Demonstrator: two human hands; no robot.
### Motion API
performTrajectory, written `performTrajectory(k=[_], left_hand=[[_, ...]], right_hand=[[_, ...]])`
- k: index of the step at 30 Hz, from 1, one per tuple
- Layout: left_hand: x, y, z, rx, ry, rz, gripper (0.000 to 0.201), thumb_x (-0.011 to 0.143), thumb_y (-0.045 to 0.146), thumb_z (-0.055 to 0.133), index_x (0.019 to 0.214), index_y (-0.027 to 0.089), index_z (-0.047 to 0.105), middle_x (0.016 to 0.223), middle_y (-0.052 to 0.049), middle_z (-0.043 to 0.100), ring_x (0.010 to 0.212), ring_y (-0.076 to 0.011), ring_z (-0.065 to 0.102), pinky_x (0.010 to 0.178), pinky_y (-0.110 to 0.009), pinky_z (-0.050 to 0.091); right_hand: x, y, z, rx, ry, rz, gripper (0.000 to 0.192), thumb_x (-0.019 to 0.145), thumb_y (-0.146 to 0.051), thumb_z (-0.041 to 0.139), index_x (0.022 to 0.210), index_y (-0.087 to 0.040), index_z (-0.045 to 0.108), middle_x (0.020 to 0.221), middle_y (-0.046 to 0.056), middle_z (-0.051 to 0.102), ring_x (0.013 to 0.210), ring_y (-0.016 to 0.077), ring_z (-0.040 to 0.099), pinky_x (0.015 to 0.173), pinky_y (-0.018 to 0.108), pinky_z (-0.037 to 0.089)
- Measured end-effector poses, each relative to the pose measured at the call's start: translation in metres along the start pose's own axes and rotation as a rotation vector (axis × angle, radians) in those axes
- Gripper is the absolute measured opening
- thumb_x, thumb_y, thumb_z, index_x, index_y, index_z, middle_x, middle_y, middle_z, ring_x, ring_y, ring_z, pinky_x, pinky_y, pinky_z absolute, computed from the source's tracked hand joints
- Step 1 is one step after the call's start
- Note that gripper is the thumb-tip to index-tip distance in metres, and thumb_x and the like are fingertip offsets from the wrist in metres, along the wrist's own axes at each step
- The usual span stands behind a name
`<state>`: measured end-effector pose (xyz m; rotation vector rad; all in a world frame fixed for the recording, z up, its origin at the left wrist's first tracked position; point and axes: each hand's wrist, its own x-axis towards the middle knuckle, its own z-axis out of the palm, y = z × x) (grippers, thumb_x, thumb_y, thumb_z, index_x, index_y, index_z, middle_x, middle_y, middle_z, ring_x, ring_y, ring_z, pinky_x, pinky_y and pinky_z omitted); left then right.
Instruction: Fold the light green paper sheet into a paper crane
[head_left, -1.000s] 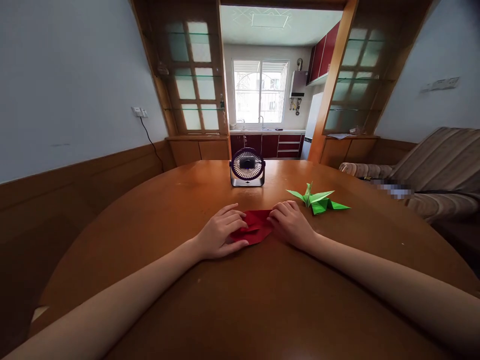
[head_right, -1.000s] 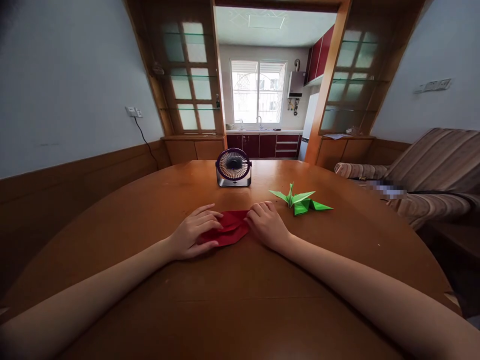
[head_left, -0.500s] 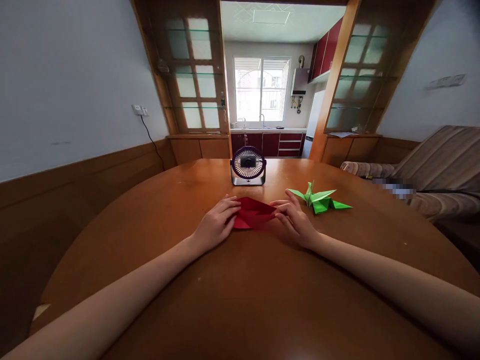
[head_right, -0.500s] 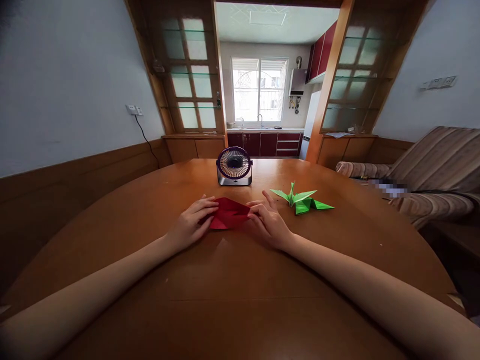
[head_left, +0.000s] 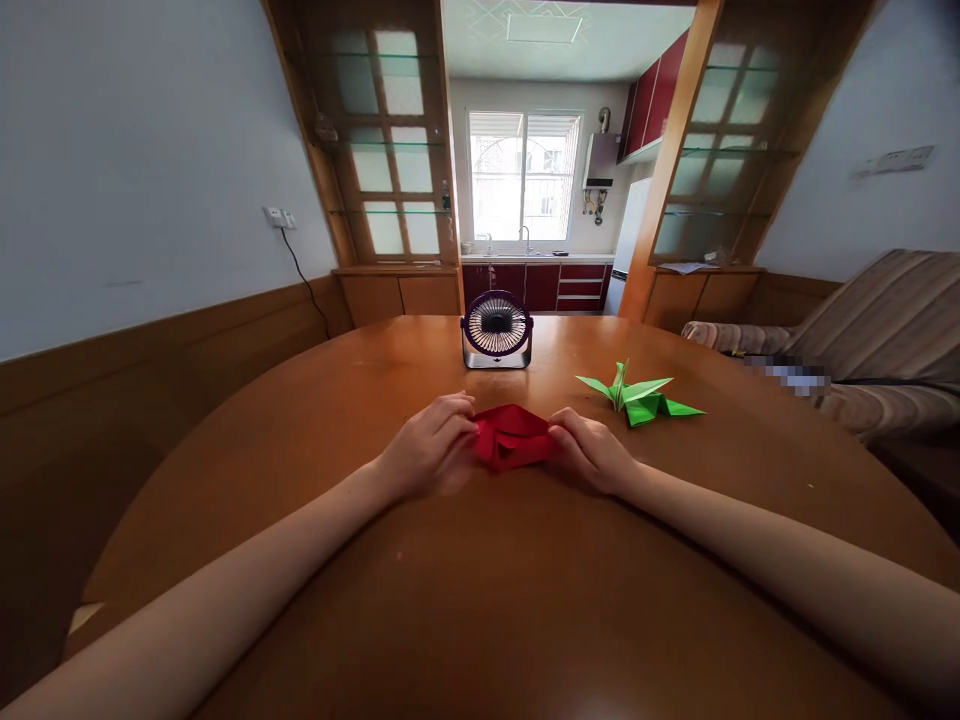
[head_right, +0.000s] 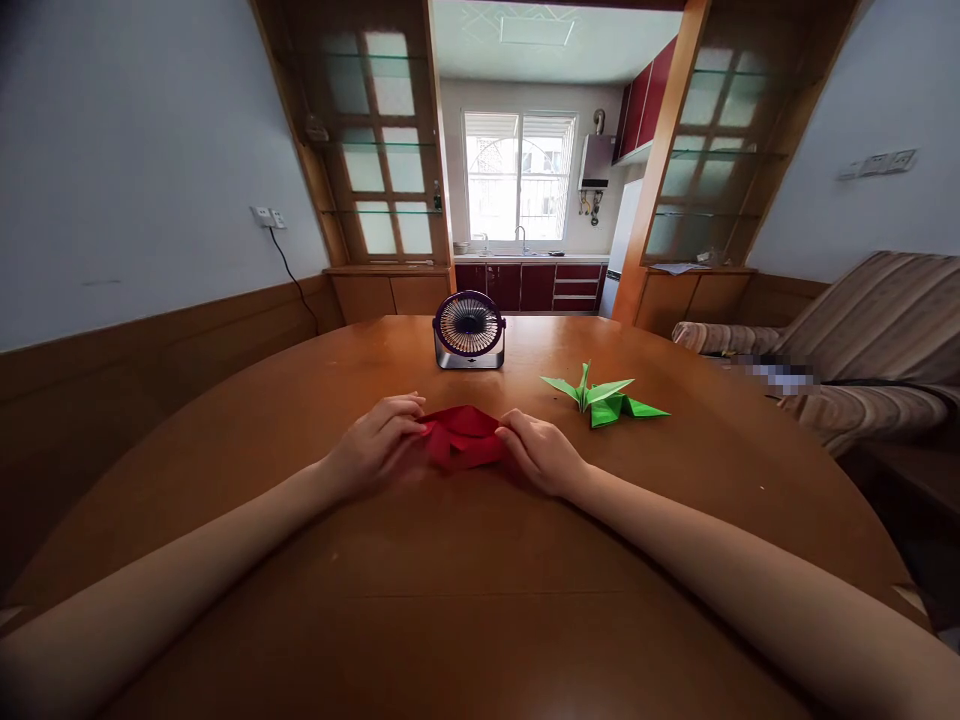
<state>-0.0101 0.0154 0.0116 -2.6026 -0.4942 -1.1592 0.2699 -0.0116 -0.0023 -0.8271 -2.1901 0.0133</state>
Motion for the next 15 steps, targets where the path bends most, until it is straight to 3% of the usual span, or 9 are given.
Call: performTrajectory(k=[2,4,10,13,15], left_hand=[[0.001,0.004,0.001,-0.056,0.016,0.088,0.011,0.091,0.016,0.05,0.098,0.02,0.056,0.106,-0.008,0.062,0.11,-0.0208,0.057,0.099,-0.044,0.047],[0.003,0.012,0.003,-0.166,0.07,0.048,0.011,0.092,0.017,0.047,0.099,0.02,0.055,0.106,-0.008,0.063,0.107,-0.0199,0.059,0.097,-0.043,0.047],[0.016,0.038,0.005,-0.7,0.295,-0.565,0.015,0.094,0.026,0.043,0.088,0.019,0.055,0.085,-0.006,0.065,0.101,-0.0213,0.061,0.087,-0.038,0.05],[0.017,0.036,0.004,-0.79,0.289,-0.674,0.027,0.092,0.031,0.045,0.07,0.019,0.055,0.066,-0.004,0.062,0.093,-0.0231,0.063,0.079,-0.037,0.051],[0.015,0.028,0.003,-0.694,0.21,-0.668,0.04,0.093,0.035,0.042,0.058,0.019,0.054,0.059,-0.004,0.059,0.089,-0.0234,0.063,0.077,-0.037,0.05]], right_hand=[[0.001,-0.003,-0.002,0.031,-0.065,0.005,0.029,0.1,-0.034,0.028,0.086,-0.02,0.049,0.076,0.004,0.058,0.066,0.0152,0.053,0.062,0.027,0.043],[0.001,-0.002,-0.002,0.064,-0.077,0.019,0.035,0.101,-0.036,0.026,0.083,-0.019,0.05,0.074,0.004,0.058,0.066,0.015,0.052,0.062,0.027,0.042],[-0.001,0.006,0.002,0.137,0.01,0.124,0.051,0.1,-0.045,0.024,0.076,-0.017,0.059,0.072,0.005,0.062,0.064,0.0158,0.056,0.061,0.028,0.044],[0.0,0.009,0.004,0.232,0.095,0.242,0.055,0.098,-0.05,0.027,0.073,-0.018,0.063,0.071,0.005,0.067,0.068,0.0179,0.063,0.064,0.029,0.048],[0.001,0.01,0.005,0.315,0.123,0.292,0.056,0.097,-0.051,0.03,0.067,-0.018,0.064,0.07,0.005,0.068,0.072,0.0192,0.066,0.069,0.031,0.05]])
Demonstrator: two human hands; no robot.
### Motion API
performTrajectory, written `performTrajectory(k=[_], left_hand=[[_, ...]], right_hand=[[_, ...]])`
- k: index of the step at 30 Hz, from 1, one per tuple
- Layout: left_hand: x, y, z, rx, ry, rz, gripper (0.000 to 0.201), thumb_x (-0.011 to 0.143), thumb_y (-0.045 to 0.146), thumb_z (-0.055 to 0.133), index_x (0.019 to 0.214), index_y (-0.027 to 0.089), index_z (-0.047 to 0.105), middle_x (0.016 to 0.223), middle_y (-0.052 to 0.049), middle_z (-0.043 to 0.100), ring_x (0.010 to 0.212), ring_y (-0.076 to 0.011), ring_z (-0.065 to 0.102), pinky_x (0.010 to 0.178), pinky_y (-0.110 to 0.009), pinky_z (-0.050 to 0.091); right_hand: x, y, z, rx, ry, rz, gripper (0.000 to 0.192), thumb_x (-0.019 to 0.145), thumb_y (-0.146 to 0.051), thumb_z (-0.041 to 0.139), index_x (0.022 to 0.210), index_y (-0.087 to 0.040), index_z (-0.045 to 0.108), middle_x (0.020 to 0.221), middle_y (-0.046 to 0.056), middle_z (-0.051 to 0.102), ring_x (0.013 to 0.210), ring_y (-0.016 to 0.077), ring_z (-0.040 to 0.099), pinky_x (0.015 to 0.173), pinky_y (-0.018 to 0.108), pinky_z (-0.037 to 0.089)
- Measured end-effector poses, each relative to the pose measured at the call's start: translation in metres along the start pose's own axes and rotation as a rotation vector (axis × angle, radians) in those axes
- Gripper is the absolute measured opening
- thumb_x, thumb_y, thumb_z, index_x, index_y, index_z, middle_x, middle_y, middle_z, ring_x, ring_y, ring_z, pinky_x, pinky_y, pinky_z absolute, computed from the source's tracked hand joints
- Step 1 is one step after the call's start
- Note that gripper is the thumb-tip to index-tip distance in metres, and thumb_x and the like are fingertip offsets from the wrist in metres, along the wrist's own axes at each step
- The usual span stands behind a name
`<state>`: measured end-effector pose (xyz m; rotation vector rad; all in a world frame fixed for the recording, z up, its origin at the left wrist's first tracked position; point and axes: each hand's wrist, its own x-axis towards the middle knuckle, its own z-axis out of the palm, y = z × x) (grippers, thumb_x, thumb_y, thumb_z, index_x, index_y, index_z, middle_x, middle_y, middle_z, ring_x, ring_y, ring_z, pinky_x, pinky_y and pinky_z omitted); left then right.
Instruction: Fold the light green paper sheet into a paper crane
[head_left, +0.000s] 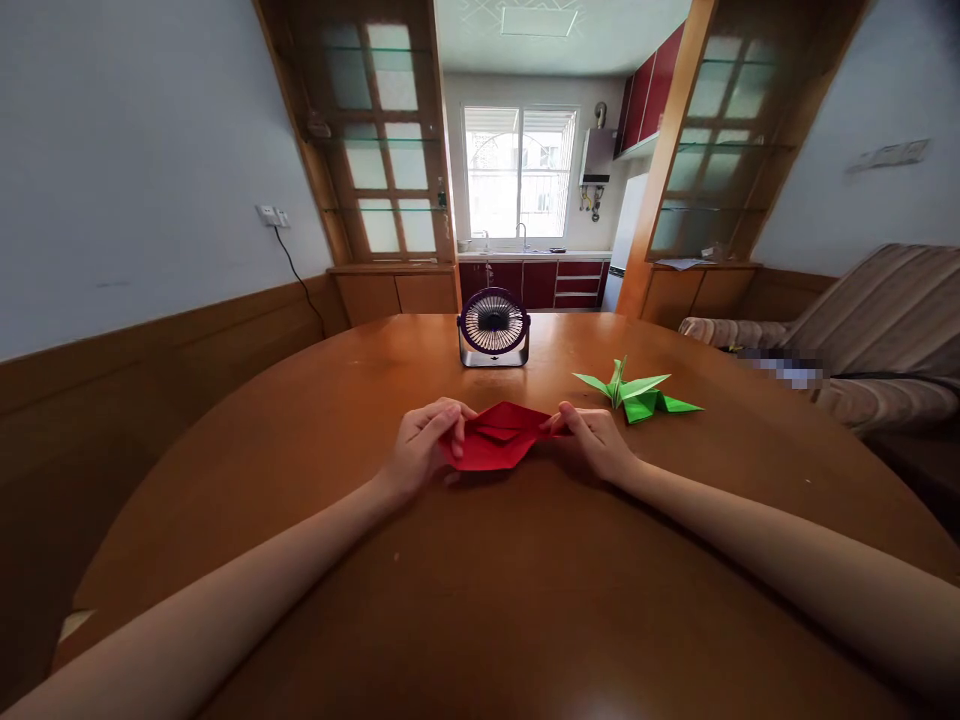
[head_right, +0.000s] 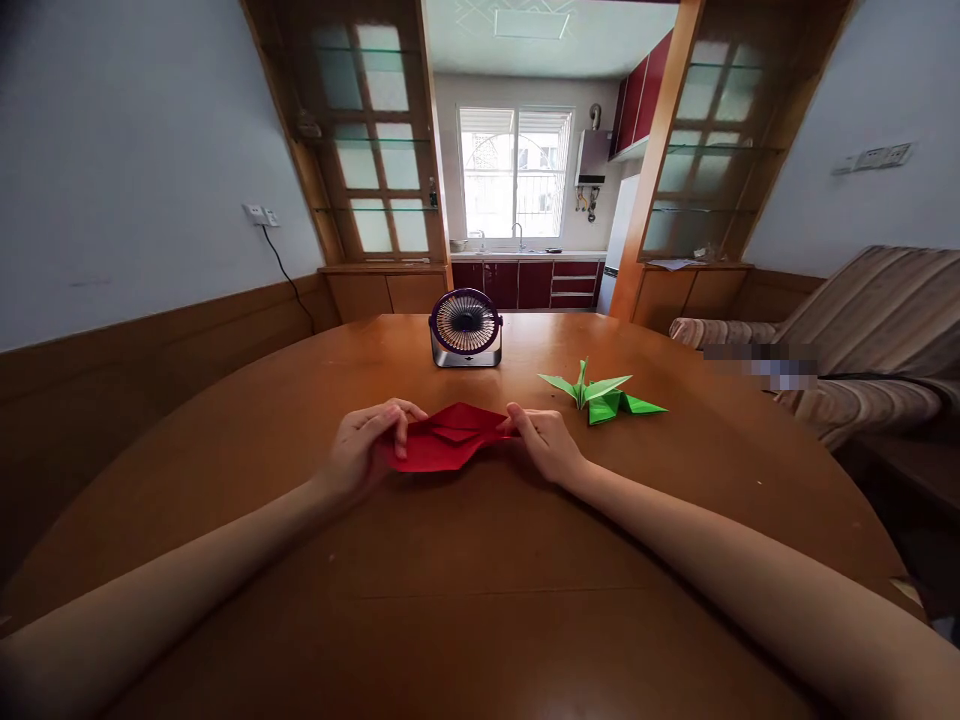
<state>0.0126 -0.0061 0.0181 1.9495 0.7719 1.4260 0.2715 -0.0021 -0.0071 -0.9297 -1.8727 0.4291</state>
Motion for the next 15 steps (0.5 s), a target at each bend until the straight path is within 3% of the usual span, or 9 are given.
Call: performTrajectory(k=[3,7,10,13,15], left_hand=[[0.004,-0.009,-0.009,0.319,-0.046,0.082,0.039,0.088,0.037,0.054,0.054,0.019,0.058,0.071,-0.005,0.066,0.087,-0.0224,0.062,0.084,-0.042,0.048],[0.007,-0.013,-0.014,0.512,-0.092,0.149,0.012,0.082,0.028,0.062,0.086,0.02,0.069,0.09,-0.005,0.068,0.086,-0.0199,0.063,0.081,-0.039,0.052],[0.008,-0.018,-0.014,0.558,-0.121,0.232,0.025,0.083,0.016,0.056,0.106,0.021,0.066,0.103,-0.006,0.062,0.096,-0.0188,0.061,0.086,-0.038,0.052],[0.008,-0.028,-0.015,0.584,-0.098,0.231,0.033,0.081,0.01,0.052,0.109,0.022,0.066,0.115,-0.009,0.055,0.103,-0.0195,0.059,0.084,-0.036,0.054],[0.008,-0.035,-0.017,0.584,-0.098,0.179,0.033,0.078,0.011,0.057,0.107,0.021,0.068,0.114,-0.009,0.055,0.094,-0.0184,0.062,0.075,-0.034,0.057]], right_hand=[[0.002,-0.001,0.0,0.04,-0.035,0.005,0.053,0.096,-0.049,0.038,0.061,-0.018,0.064,0.071,0.005,0.069,0.072,0.0187,0.066,0.071,0.031,0.051],[0.003,-0.002,0.001,-0.062,-0.107,-0.086,0.036,0.09,-0.04,0.053,0.064,-0.018,0.065,0.074,0.005,0.069,0.067,0.016,0.063,0.062,0.029,0.049],[0.002,-0.001,0.002,-0.122,-0.119,-0.191,0.025,0.086,-0.031,0.06,0.065,-0.018,0.063,0.08,0.005,0.069,0.07,0.0149,0.063,0.065,0.028,0.05],[0.001,0.0,0.002,-0.179,-0.12,-0.254,0.006,0.084,-0.023,0.061,0.084,-0.018,0.065,0.089,0.007,0.068,0.081,0.0166,0.063,0.073,0.031,0.052],[0.001,0.0,0.001,-0.207,-0.133,-0.29,0.011,0.084,-0.017,0.059,0.094,-0.018,0.064,0.092,0.007,0.067,0.086,0.0177,0.062,0.078,0.033,0.052]])
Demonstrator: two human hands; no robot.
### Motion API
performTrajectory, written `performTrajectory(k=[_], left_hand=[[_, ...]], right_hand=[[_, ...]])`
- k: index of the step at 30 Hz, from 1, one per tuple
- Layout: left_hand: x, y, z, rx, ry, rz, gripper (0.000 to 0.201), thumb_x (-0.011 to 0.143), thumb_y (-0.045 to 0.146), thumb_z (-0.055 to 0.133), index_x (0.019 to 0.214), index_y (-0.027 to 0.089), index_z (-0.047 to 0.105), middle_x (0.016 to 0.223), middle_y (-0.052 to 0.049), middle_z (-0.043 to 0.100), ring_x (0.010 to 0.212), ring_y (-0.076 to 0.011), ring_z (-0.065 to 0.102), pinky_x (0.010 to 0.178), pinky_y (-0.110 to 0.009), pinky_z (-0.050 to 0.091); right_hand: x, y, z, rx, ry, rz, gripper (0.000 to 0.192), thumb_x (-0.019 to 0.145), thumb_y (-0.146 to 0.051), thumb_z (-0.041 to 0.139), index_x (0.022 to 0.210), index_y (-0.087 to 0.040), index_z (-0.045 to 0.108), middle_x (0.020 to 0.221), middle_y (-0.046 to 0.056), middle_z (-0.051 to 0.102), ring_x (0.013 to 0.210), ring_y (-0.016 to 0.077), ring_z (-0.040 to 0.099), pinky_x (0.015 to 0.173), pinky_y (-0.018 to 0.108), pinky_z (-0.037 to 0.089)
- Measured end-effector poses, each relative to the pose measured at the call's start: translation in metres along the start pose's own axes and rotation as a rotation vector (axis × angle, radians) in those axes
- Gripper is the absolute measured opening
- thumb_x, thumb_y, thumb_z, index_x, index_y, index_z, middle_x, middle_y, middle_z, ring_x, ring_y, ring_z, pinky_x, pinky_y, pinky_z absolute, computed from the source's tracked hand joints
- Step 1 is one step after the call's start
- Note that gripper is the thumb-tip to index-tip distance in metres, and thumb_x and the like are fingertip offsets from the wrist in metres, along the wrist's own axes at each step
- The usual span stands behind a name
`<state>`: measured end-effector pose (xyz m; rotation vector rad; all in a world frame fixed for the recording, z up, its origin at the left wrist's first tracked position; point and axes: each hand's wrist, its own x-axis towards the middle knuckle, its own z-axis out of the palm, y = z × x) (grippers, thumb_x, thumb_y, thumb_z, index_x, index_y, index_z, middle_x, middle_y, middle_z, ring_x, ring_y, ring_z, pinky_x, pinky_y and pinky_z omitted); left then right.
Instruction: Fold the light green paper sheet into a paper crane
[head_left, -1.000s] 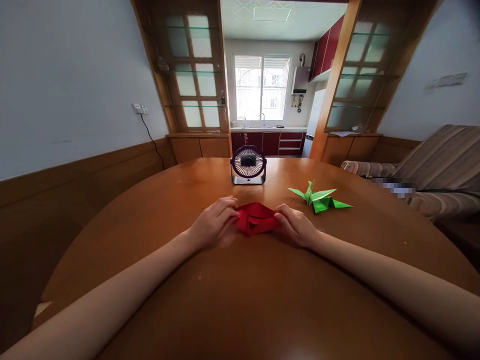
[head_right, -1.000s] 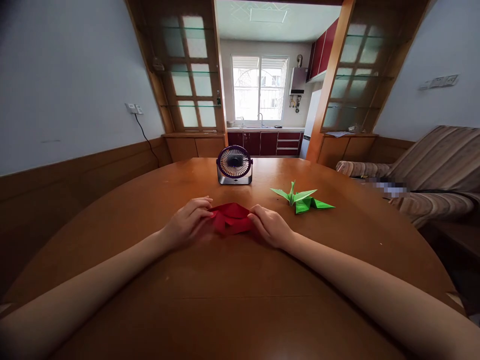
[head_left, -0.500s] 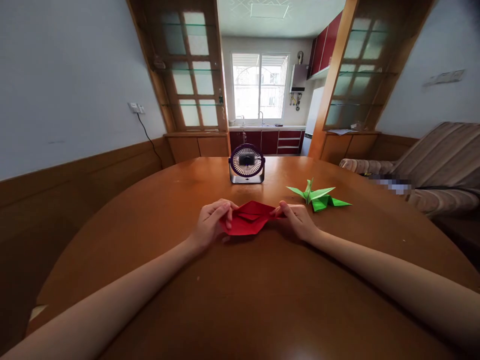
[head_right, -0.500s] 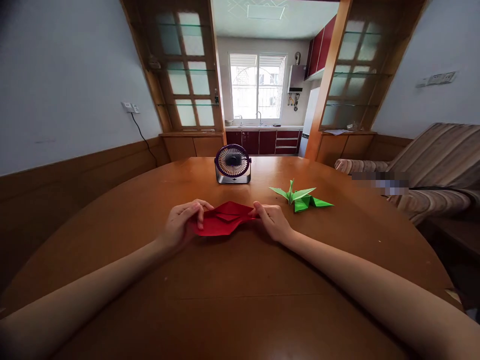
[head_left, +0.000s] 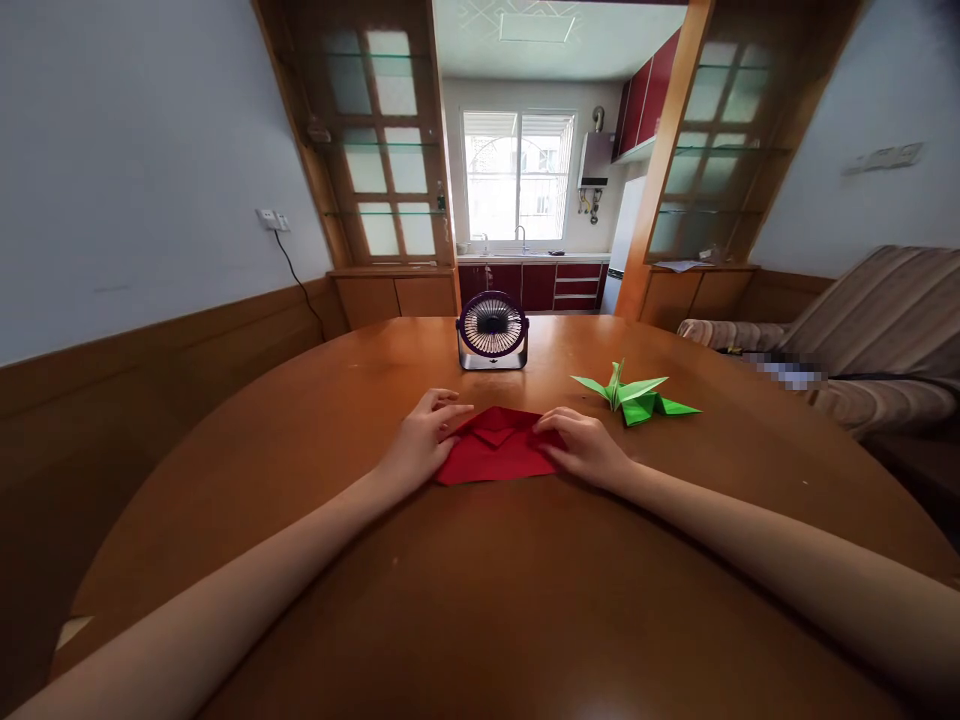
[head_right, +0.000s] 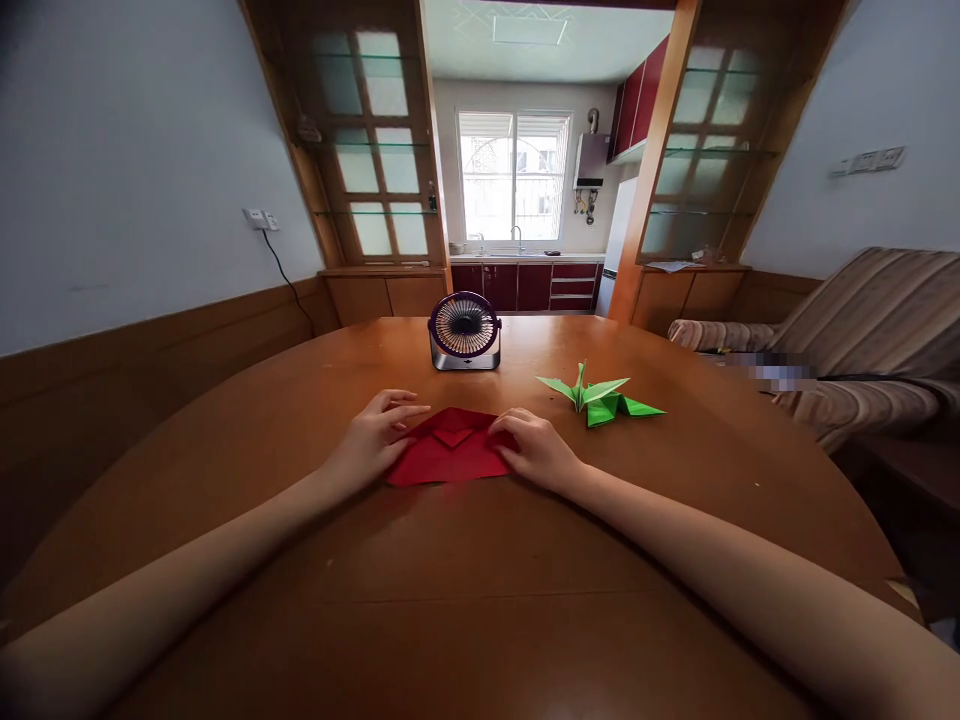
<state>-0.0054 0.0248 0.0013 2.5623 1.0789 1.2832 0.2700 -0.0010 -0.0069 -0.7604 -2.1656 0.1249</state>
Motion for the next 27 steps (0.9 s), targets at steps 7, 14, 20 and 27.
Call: performTrajectory(k=[7,14,20,27], left_hand=[[0.0,-0.006,-0.002,-0.092,-0.056,-0.088,0.025,0.075,0.021,0.068,0.1,0.02,0.071,0.079,-0.003,0.07,0.069,-0.0162,0.066,0.063,-0.03,0.057],[-0.002,-0.001,0.002,-0.253,0.018,-0.271,0.024,0.071,0.033,0.075,0.09,0.019,0.074,0.079,-0.005,0.075,0.065,-0.0183,0.069,0.057,-0.029,0.056],[-0.005,0.004,0.001,-0.441,-0.061,-0.365,0.029,0.073,0.034,0.073,0.096,0.017,0.073,0.087,-0.008,0.075,0.068,-0.0175,0.069,0.06,-0.028,0.056],[-0.006,0.005,-0.002,-0.724,-0.109,-0.51,0.029,0.072,0.035,0.075,0.095,0.018,0.073,0.087,-0.007,0.076,0.076,-0.02,0.071,0.072,-0.033,0.057]], right_hand=[[0.0,0.002,0.0,-0.049,0.025,-0.014,0.023,0.08,-0.006,0.054,0.097,-0.019,0.063,0.095,0.007,0.067,0.088,0.0176,0.062,0.079,0.032,0.052],[-0.002,0.006,-0.002,-0.046,0.052,0.066,0.027,0.078,0.0,0.048,0.089,-0.019,0.065,0.087,0.004,0.067,0.079,0.0164,0.063,0.073,0.031,0.051],[-0.002,0.003,-0.005,-0.127,0.162,-0.013,0.018,0.083,-0.01,0.055,0.083,-0.023,0.067,0.082,0.0,0.07,0.098,0.0204,0.063,0.108,0.055,0.027],[-0.004,-0.009,-0.005,0.133,0.27,0.072,0.007,0.084,-0.022,0.063,0.082,-0.023,0.07,0.09,0.003,0.073,0.095,0.0199,0.067,0.109,0.053,0.03]])
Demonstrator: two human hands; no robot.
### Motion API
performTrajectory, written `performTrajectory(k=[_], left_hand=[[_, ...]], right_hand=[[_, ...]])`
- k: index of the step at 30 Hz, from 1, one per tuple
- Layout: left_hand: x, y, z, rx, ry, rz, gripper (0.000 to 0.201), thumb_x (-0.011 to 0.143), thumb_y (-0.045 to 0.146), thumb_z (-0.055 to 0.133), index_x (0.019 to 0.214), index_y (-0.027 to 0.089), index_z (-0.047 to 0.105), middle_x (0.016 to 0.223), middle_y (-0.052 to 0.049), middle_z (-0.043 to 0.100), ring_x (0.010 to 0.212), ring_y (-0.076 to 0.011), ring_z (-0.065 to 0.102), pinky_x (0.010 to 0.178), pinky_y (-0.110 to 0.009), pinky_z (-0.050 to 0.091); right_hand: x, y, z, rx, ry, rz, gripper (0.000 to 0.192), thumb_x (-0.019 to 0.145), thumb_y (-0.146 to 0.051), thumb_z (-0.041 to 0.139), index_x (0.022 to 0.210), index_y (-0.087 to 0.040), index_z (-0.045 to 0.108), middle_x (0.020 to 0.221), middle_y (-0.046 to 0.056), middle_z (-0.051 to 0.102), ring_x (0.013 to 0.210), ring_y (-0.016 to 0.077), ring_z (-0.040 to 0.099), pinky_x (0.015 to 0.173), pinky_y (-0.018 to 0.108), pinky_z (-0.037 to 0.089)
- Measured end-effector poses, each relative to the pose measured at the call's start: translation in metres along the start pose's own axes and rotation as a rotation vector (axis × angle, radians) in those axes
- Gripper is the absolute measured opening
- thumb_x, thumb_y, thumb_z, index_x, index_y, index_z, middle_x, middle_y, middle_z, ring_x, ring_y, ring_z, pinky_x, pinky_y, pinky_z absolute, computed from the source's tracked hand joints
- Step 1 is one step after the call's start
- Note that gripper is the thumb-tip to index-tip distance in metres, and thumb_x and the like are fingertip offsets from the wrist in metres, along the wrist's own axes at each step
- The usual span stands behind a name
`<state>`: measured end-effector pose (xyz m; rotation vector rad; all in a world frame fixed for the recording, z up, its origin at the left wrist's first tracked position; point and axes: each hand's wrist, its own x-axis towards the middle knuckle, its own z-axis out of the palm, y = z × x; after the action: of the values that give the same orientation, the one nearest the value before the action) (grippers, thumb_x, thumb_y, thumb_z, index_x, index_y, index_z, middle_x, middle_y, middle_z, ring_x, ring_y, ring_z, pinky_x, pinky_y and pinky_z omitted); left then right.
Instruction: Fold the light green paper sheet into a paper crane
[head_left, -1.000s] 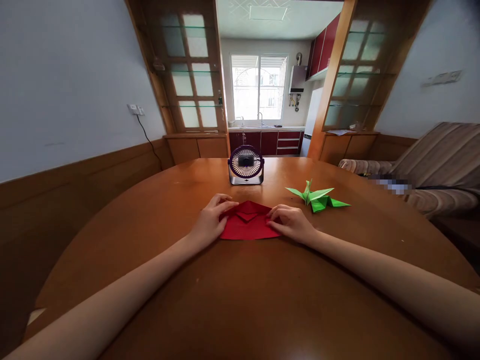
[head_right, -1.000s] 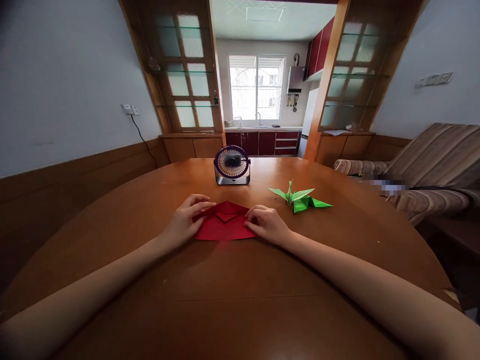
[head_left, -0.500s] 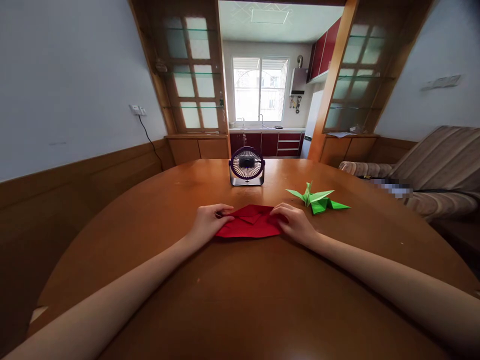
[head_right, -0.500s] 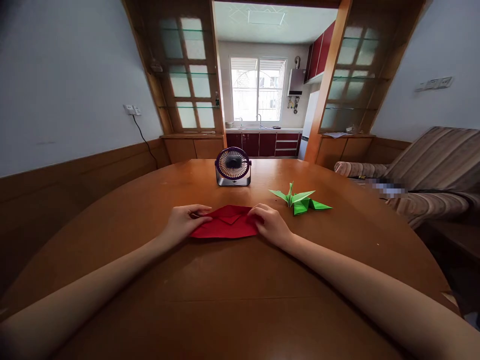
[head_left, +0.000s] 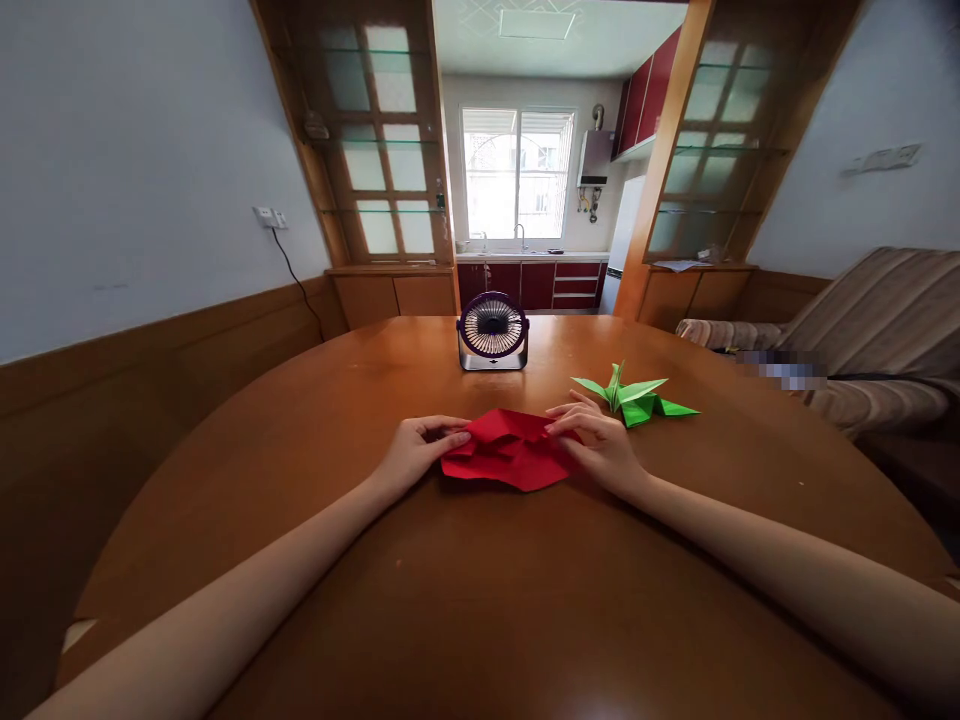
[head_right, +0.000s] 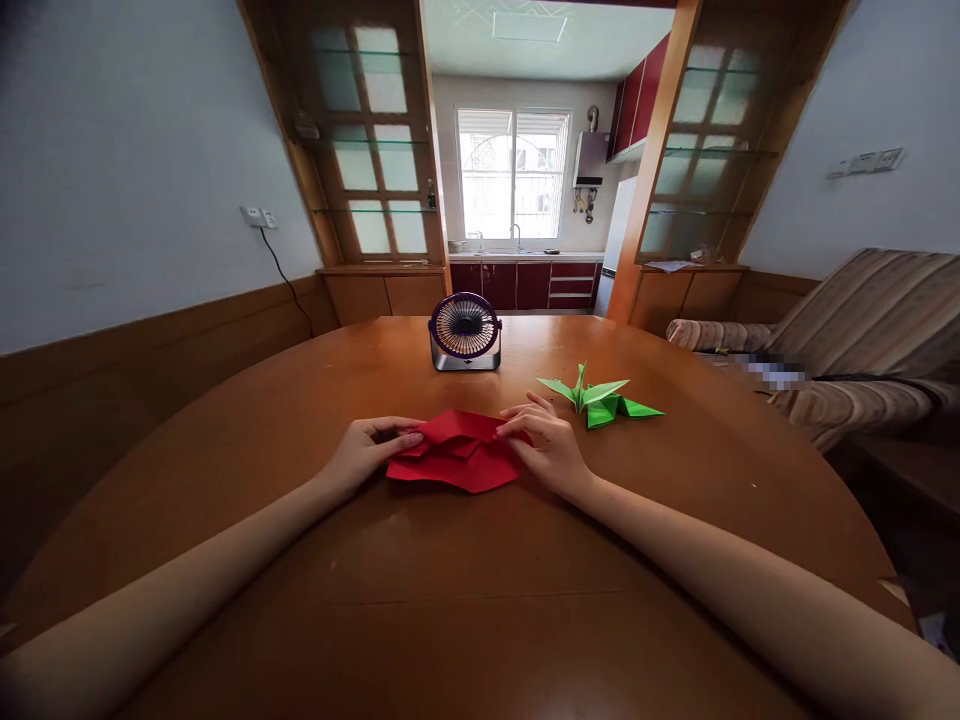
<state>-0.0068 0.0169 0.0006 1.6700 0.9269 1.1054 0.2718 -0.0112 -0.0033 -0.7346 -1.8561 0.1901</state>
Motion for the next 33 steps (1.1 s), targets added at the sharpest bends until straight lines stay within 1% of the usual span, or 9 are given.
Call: performTrajectory(k=[3,5,8,11,17,20,24,28,33], left_hand=[[-0.001,0.002,0.0,-0.037,-0.04,-0.042,0.034,0.071,0.036,0.075,0.1,0.019,0.073,0.092,-0.007,0.075,0.079,-0.0198,0.07,0.074,-0.033,0.055],[-0.002,0.004,0.0,-0.052,-0.07,-0.058,0.037,0.073,0.037,0.074,0.105,0.019,0.071,0.098,-0.007,0.074,0.082,-0.019,0.068,0.074,-0.031,0.053],[-0.003,0.005,-0.001,-0.056,-0.086,-0.054,0.044,0.078,0.039,0.069,0.117,0.019,0.066,0.094,-0.006,0.072,0.079,-0.0162,0.064,0.072,-0.028,0.049],[-0.003,0.006,-0.002,-0.031,-0.103,-0.028,0.048,0.082,0.038,0.064,0.126,0.02,0.06,0.086,-0.002,0.067,0.074,-0.0129,0.06,0.071,-0.026,0.046],[-0.008,0.012,0.003,0.197,-0.13,0.184,0.039,0.092,0.039,0.049,0.126,0.024,0.06,0.112,-0.007,0.064,0.103,-0.0194,0.057,0.094,-0.034,0.043],[-0.014,0.017,0.011,0.229,-0.212,0.26,0.048,0.087,0.043,0.056,0.132,0.026,0.054,0.119,-0.009,0.06,0.106,-0.0214,0.057,0.094,-0.037,0.045],[-0.019,0.023,0.022,0.153,-0.255,0.147,0.08,0.068,0.037,0.079,0.139,0.029,0.043,0.136,-0.01,0.051,0.12,-0.026,0.052,0.1,-0.04,0.043],[-0.011,0.019,0.024,-0.057,-0.113,-0.04,0.072,0.075,0.034,0.073,0.139,0.025,0.04,0.135,-0.012,0.054,0.117,-0.0255,0.057,0.099,-0.042,0.045],[-0.002,0.004,0.018,-0.225,-0.075,-0.118,0.069,0.058,0.018,0.083,0.121,0.017,0.055,0.115,-0.012,0.066,0.1,-0.0247,0.065,0.087,-0.038,0.052]], right_hand=[[-0.003,-0.005,0.003,0.228,0.109,0.242,0.004,0.077,-0.027,0.071,0.077,-0.023,0.07,0.094,0.004,0.074,0.101,0.0218,0.066,0.112,0.051,0.028],[-0.004,-0.006,0.005,0.441,0.168,0.431,0.011,0.071,-0.029,0.077,0.076,-0.023,0.069,0.092,0.003,0.074,0.099,0.0222,0.067,0.105,0.046,0.038],[-0.002,-0.004,0.007,0.691,0.309,0.715,0.025,0.06,-0.032,0.084,0.075,-0.022,0.067,0.083,0.002,0.074,0.079,0.0203,0.069,0.077,0.036,0.053],[0.001,0.0,0.007,0.787,0.443,0.865,0.035,0.05,-0.031,0.088,0.073,-0.02,0.065,0.069,-0.002,0.069,0.059,0.0146,0.063,0.055,0.026,0.05],[0.001,0.007,0.009,0.702,0.508,0.812,0.038,0.05,-0.035,0.087,0.074,-0.019,0.062,0.067,-0.004,0.061,0.054,0.0087,0.053,0.047,0.019,0.043],[0.001,0.01,0.01,0.608,0.494,0.766,0.039,0.054,-0.04,0.085,0.076,-0.02,0.06,0.068,-0.005,0.058,0.054,0.0081,0.051,0.044,0.018,0.04],[0.004,0.01,0.011,0.531,0.43,0.748,0.04,0.057,-0.044,0.082,0.079,-0.02,0.058,0.075,-0.003,0.058,0.056,0.0094,0.051,0.042,0.018,0.041],[0.008,0.013,0.013,0.584,0.448,0.754,0.039,0.057,-0.042,0.082,0.078,-0.02,0.058,0.073,-0.003,0.058,0.056,0.0098,0.051,0.043,0.019,0.042],[0.011,0.025,0.012,0.65,0.578,0.748,0.04,0.051,-0.039,0.084,0.074,-0.019,0.057,0.066,-0.004,0.057,0.054,0.0095,0.05,0.045,0.02,0.041]])
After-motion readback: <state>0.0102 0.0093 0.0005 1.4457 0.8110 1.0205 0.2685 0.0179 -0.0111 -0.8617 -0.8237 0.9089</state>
